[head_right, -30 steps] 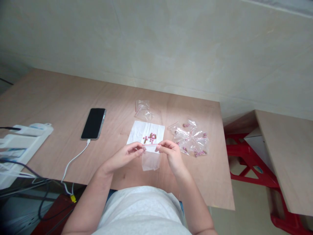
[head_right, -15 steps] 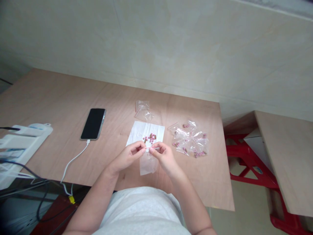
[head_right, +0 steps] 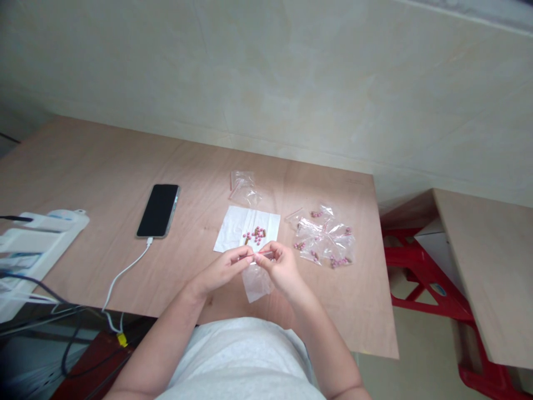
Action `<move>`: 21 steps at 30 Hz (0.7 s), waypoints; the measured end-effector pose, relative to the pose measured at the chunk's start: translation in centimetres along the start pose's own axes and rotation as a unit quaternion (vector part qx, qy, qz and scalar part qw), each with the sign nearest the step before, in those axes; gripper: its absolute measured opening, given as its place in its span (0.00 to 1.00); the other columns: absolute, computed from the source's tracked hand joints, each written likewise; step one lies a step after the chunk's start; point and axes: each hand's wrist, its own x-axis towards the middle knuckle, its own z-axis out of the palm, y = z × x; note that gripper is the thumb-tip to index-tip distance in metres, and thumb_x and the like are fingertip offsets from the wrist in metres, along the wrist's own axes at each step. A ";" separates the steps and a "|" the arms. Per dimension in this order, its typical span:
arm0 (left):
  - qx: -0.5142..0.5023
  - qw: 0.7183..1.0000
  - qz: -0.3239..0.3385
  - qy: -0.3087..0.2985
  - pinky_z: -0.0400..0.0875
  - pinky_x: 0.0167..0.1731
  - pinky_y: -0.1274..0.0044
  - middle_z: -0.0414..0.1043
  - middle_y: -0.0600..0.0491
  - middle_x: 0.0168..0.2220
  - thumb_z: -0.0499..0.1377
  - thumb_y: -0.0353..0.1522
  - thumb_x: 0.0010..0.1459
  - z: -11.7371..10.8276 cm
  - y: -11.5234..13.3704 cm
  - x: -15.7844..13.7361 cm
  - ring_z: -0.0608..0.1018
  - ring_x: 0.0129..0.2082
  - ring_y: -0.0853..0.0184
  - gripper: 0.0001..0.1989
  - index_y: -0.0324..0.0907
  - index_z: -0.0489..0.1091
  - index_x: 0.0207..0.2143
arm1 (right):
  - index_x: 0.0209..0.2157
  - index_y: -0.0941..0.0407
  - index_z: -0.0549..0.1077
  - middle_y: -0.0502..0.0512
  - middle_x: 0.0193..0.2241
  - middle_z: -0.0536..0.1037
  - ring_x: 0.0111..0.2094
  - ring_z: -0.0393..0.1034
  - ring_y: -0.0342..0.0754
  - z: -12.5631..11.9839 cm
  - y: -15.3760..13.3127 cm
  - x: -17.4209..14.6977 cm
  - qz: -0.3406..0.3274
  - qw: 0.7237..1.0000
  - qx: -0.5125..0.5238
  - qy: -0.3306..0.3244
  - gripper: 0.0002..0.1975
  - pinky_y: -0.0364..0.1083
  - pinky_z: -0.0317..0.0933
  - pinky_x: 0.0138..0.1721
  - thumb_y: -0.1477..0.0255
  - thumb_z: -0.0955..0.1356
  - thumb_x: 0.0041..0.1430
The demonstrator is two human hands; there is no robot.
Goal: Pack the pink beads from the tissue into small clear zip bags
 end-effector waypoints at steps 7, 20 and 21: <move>0.004 0.999 0.004 0.032 0.56 0.27 0.81 0.56 0.58 0.24 0.48 0.36 0.55 -0.5 -0.4 0.0 0.61 0.26 0.72 0.12 0.38 0.60 0.24 | 0.23 0.58 0.70 0.49 0.19 0.70 0.22 0.62 0.41 -0.3 -0.6 0.4 0.024 0.999 0.013 -0.024 0.13 0.42 0.55 0.27 0.62 0.70 0.40; -0.025 0.996 0.001 0.087 0.56 0.28 0.81 0.56 0.58 0.24 0.51 0.35 0.54 -1.3 -0.8 -0.8 0.61 0.26 0.72 0.10 0.38 0.59 0.23 | 0.22 0.57 0.65 0.48 0.18 0.67 0.21 0.59 0.41 -0.7 -0.2 0.8 0.007 0.998 0.067 -0.017 0.15 0.42 0.52 0.26 0.59 0.68 0.43; -0.022 0.996 0.001 0.089 0.56 0.28 0.81 0.56 0.58 0.23 0.51 0.35 0.53 -1.4 -0.8 -0.8 0.61 0.26 0.72 0.10 0.38 0.59 0.23 | 0.22 0.57 0.65 0.48 0.18 0.67 0.21 0.59 0.41 -0.6 -0.2 0.8 0.000 0.998 0.060 -0.018 0.15 0.42 0.52 0.26 0.59 0.68 0.43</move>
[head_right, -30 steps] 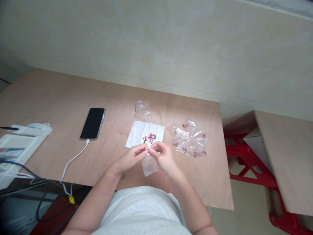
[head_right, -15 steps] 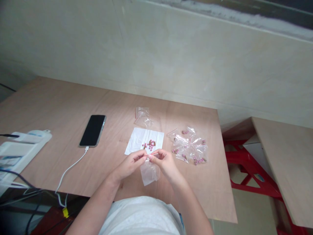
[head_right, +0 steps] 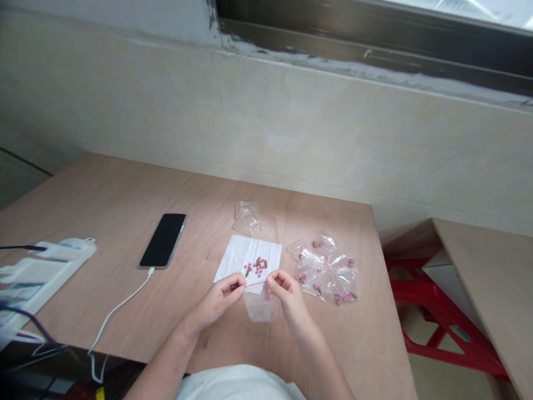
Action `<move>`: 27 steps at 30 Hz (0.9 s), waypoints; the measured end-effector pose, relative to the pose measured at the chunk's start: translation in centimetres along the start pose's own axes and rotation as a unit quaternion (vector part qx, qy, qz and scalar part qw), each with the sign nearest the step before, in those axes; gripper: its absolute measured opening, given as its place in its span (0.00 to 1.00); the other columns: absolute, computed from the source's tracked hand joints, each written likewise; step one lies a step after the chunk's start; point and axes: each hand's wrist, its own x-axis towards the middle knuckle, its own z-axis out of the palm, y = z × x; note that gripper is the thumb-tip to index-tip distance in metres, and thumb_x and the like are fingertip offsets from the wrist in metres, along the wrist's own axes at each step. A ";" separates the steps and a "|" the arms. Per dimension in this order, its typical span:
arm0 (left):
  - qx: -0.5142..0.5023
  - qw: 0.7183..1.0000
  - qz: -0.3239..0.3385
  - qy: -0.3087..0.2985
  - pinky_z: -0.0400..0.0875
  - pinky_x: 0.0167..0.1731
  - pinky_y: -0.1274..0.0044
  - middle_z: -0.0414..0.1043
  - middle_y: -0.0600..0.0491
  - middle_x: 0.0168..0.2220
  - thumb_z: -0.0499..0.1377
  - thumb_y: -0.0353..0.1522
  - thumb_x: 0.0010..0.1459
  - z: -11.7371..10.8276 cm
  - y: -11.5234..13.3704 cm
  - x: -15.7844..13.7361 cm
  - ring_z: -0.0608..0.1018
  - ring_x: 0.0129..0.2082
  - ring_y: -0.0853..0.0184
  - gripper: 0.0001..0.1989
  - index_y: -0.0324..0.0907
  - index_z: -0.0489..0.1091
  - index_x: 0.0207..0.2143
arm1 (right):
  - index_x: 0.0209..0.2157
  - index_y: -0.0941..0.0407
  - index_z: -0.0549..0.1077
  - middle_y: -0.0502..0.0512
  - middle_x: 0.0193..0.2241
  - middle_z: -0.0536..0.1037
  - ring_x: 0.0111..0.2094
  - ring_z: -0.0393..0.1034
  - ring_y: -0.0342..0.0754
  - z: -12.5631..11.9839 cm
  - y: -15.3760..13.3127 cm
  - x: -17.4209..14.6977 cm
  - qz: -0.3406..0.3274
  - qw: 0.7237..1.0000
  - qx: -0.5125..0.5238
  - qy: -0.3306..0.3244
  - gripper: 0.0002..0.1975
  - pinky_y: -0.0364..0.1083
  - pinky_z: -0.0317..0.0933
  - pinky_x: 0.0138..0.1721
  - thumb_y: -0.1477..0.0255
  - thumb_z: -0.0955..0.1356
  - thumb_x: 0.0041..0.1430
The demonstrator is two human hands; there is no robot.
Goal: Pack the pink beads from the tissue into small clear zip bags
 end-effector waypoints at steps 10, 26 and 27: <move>-0.009 0.998 -0.033 -0.047 0.56 0.27 0.81 0.55 0.58 0.23 0.49 0.38 0.55 0.5 0.1 -0.1 0.61 0.25 0.73 0.12 0.39 0.59 0.25 | 0.19 0.56 0.62 0.45 0.13 0.64 0.16 0.55 0.40 0.0 2.3 0.6 -0.015 0.995 -0.060 0.075 0.18 0.40 0.49 0.20 0.56 0.68 0.40; 0.015 0.999 -0.047 -0.024 0.60 0.29 0.80 0.62 0.56 0.25 0.51 0.38 0.54 -0.5 -0.2 0.2 0.65 0.27 0.71 0.12 0.38 0.65 0.29 | 0.21 0.57 0.66 0.49 0.16 0.69 0.18 0.61 0.41 -1.3 2.7 0.8 0.016 0.998 -0.022 0.064 0.17 0.42 0.53 0.22 0.58 0.71 0.37; 0.015 0.998 -0.047 -0.027 0.60 0.29 0.80 0.63 0.56 0.26 0.51 0.38 0.54 -0.6 -0.1 0.2 0.65 0.28 0.71 0.11 0.38 0.65 0.29 | 0.20 0.57 0.66 0.48 0.15 0.68 0.18 0.60 0.41 -1.4 2.8 0.8 0.019 0.998 -0.022 0.061 0.17 0.41 0.52 0.21 0.58 0.71 0.37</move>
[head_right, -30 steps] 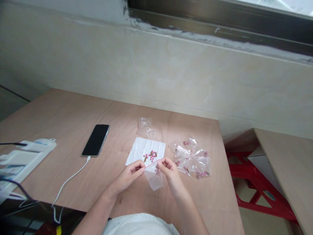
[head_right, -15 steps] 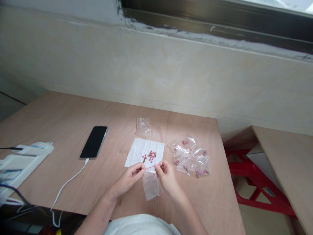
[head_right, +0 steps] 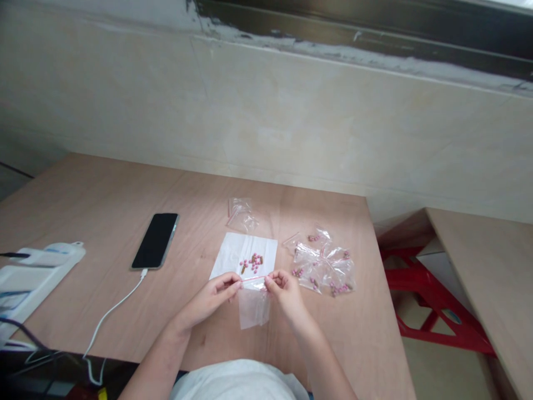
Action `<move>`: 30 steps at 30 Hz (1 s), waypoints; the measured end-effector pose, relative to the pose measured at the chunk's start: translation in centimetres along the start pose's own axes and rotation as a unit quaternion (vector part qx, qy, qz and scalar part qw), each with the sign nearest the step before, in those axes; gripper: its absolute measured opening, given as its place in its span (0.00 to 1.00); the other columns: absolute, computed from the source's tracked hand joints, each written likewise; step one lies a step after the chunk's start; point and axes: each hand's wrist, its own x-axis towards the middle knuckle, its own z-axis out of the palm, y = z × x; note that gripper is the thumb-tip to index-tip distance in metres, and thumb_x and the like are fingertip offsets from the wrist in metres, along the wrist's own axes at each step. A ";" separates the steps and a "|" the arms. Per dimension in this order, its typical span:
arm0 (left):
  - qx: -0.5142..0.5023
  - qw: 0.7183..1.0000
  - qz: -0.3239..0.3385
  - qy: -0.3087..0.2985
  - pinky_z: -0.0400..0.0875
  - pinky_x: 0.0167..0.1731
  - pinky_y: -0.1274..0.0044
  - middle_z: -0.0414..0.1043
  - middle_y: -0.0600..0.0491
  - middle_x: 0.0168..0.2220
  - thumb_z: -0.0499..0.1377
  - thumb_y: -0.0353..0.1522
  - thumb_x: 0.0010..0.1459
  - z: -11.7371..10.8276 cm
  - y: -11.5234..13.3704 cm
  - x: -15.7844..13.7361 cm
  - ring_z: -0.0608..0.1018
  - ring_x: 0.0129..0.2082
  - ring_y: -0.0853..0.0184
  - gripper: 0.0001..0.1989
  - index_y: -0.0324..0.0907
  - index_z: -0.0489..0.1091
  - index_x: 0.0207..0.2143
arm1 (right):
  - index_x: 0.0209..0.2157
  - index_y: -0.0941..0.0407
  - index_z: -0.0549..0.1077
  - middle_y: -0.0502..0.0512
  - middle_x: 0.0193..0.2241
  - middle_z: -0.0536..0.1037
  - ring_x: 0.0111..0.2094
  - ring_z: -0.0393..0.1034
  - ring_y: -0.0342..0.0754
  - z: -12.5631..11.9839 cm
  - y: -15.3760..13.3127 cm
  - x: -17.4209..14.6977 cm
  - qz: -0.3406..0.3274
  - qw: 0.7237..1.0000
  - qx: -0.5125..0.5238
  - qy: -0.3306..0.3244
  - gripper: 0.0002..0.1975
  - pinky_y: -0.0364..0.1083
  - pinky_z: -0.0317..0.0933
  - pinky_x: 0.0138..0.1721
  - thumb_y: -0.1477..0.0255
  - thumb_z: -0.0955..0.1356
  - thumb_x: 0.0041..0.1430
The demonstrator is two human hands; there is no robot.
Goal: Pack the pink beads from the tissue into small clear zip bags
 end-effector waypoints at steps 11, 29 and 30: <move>-0.031 0.996 0.011 0.082 0.58 0.24 0.81 0.59 0.60 0.19 0.52 0.40 0.53 -0.9 -0.6 2.1 0.63 0.20 0.75 0.13 0.38 0.64 0.28 | 0.29 0.57 0.66 0.54 0.26 0.71 0.26 0.64 0.46 -1.6 -0.4 1.0 -0.060 0.996 -0.042 0.052 0.13 0.45 0.56 0.29 0.62 0.66 0.46; -0.074 0.977 -0.051 0.192 0.54 0.20 0.83 0.61 0.58 0.25 0.54 0.40 0.48 -2.9 -2.7 2.6 0.61 0.18 0.77 0.17 0.38 0.63 0.37 | 0.43 0.63 0.64 0.64 0.41 0.68 0.46 0.60 0.55 -4.9 3.3 3.1 -0.212 0.844 -0.347 0.349 0.22 0.53 0.52 0.49 0.79 0.57 0.43; -0.072 0.980 -0.051 0.181 0.54 0.20 0.83 0.62 0.58 0.25 0.55 0.41 0.47 -2.7 -2.5 2.3 0.60 0.19 0.76 0.16 0.39 0.64 0.36 | 0.42 0.63 0.65 0.64 0.42 0.69 0.46 0.61 0.55 -5.2 3.0 2.7 -0.208 0.854 -0.325 0.348 0.21 0.53 0.52 0.49 0.78 0.57 0.44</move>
